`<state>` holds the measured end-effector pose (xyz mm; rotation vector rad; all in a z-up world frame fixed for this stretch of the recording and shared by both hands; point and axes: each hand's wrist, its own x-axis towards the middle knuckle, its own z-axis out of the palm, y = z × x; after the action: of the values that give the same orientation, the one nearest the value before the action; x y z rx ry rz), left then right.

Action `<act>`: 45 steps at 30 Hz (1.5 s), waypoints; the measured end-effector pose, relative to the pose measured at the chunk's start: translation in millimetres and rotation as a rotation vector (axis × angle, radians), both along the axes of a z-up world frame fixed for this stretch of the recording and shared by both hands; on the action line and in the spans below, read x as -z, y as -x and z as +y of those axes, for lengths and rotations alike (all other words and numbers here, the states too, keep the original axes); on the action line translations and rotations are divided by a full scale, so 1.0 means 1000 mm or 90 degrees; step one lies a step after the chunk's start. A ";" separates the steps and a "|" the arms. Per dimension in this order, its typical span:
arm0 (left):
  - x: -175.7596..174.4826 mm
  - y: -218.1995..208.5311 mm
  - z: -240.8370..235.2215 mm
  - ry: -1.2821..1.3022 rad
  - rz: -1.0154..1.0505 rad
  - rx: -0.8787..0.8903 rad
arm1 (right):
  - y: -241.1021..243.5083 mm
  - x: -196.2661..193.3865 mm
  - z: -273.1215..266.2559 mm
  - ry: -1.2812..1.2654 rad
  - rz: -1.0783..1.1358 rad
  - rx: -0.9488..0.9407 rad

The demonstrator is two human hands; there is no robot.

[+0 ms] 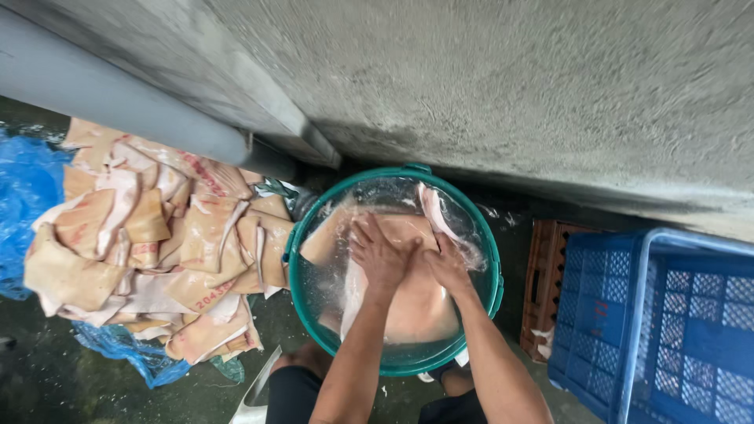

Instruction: The person washes flat, beige, flexible sheets by hand in a green bucket of water. They repeatedly submerge, rub, and rinse each sheet, then place the cleaned items into a blue plastic basket beside the bucket.

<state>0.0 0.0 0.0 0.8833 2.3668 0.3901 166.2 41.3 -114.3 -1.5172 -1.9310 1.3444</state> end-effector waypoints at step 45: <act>0.141 0.086 -0.014 -0.328 -0.659 0.081 | 0.056 -0.008 0.000 -0.104 -0.201 0.193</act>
<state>-85.9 -14.2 -140.6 0.7608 1.2594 1.1166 110.1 41.2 -106.5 -1.9338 -1.8318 0.8391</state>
